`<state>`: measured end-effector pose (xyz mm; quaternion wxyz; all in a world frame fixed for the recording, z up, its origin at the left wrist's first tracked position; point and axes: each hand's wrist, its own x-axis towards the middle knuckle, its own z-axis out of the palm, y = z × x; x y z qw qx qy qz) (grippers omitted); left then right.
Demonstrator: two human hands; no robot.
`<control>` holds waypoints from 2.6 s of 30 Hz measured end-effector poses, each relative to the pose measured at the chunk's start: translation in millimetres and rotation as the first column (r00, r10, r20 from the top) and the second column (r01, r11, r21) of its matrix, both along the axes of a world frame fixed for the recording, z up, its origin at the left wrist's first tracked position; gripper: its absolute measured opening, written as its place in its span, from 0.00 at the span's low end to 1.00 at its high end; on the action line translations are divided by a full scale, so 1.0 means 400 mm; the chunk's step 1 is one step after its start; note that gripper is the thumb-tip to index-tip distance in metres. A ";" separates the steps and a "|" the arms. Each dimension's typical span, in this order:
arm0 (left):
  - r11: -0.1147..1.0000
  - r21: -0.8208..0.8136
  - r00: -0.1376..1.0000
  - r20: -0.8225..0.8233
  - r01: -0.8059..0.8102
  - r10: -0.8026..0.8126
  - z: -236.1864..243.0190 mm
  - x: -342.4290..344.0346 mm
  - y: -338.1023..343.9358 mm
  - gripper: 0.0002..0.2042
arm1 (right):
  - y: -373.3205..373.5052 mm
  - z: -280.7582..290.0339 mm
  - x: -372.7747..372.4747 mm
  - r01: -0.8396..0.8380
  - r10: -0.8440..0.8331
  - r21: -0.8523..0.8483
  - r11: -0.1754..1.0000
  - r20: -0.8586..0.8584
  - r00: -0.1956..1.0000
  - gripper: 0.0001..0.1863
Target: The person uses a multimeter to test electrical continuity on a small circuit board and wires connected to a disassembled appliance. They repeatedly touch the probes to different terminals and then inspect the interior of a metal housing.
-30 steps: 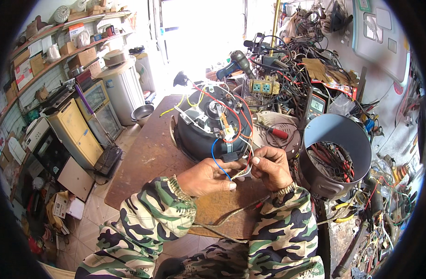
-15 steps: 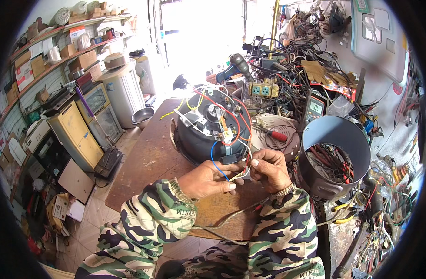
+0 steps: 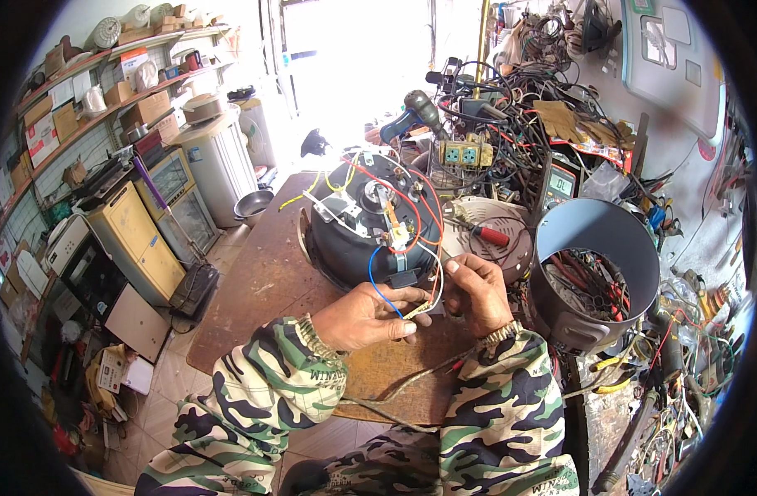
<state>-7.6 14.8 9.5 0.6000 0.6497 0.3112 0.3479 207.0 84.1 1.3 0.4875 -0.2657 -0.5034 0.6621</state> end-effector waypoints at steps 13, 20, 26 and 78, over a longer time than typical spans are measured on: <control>1.000 0.003 1.000 -0.024 -0.009 0.009 -0.003 0.004 0.000 0.24 | -0.014 0.008 0.002 -0.163 0.159 0.067 0.984 0.060 0.985 0.09; 1.000 0.003 0.999 -0.035 0.008 -0.008 0.003 0.007 0.001 0.23 | -0.008 -0.005 0.003 -0.186 0.182 0.090 0.978 0.050 0.982 0.07; 1.000 0.022 0.999 -0.045 0.010 -0.009 0.000 0.003 0.001 0.24 | -0.007 -0.007 0.002 -0.172 0.168 0.094 0.981 0.049 0.985 0.06; 1.000 0.006 0.999 -0.045 -0.007 0.007 -0.001 0.007 -0.004 0.21 | -0.012 -0.004 0.004 -0.120 0.117 0.073 0.990 0.050 0.992 0.07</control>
